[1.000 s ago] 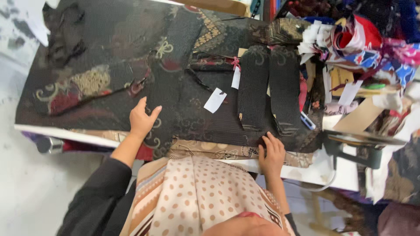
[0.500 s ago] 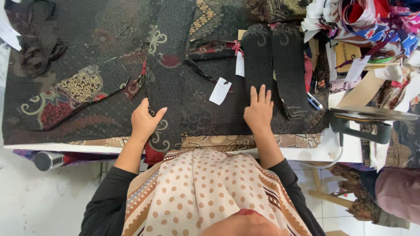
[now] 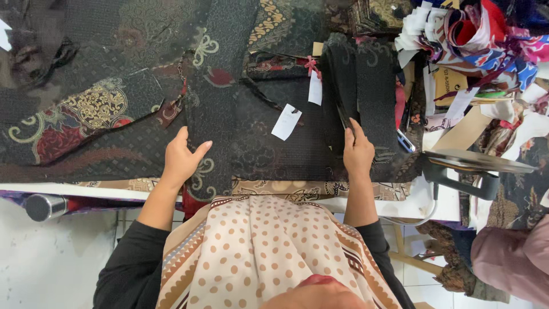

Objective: The person folds several pieces of patterned fabric on a table, aligning edges and smoothing creases by hand. The person handles each piece individually, folds it into a compact shape, and places it on the table.

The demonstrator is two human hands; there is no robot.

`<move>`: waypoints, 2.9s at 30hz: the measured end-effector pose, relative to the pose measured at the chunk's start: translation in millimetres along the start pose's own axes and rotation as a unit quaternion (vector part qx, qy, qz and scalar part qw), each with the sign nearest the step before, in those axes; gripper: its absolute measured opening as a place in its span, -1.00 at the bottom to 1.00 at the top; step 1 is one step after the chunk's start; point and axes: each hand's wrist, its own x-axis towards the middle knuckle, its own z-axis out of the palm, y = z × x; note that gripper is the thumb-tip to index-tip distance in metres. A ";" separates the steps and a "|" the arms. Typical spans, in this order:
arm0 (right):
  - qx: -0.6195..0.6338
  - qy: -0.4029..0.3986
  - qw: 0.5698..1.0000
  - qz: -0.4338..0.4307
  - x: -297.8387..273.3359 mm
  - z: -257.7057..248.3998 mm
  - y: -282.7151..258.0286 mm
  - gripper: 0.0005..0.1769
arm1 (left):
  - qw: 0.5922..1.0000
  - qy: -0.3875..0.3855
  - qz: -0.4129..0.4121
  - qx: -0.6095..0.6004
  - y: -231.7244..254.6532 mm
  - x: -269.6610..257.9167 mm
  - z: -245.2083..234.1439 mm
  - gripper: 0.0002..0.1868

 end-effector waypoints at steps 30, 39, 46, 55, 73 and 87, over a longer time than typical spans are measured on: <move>-0.169 0.073 0.964 -0.192 -19.0 43.2 18.4 -0.35 | 0.985 0.055 0.030 -0.161 14.9 291.1 44.8 -0.42; -0.161 0.062 0.968 -0.181 -23.6 40.3 17.2 -0.36 | 0.731 0.065 0.014 -0.680 64.7 219.2 5.1 -0.43; -0.160 0.075 0.965 -0.193 -24.9 41.7 19.8 -0.38 | 0.626 0.285 -0.057 -0.724 56.1 277.9 148.0 -0.16; -0.162 0.088 0.962 -0.200 -20.8 44.8 21.4 -0.38 | 0.532 0.282 -0.234 -0.763 52.0 308.8 190.5 -0.02; -0.133 0.073 0.972 -0.179 -20.8 37.9 12.5 -0.36 | 0.663 0.130 -0.188 -0.713 98.4 294.7 172.9 -0.11; -0.283 -0.004 0.943 -0.174 0.0 49.2 6.4 -0.09 | 0.770 -0.367 -0.213 -0.476 86.8 67.6 292.1 0.01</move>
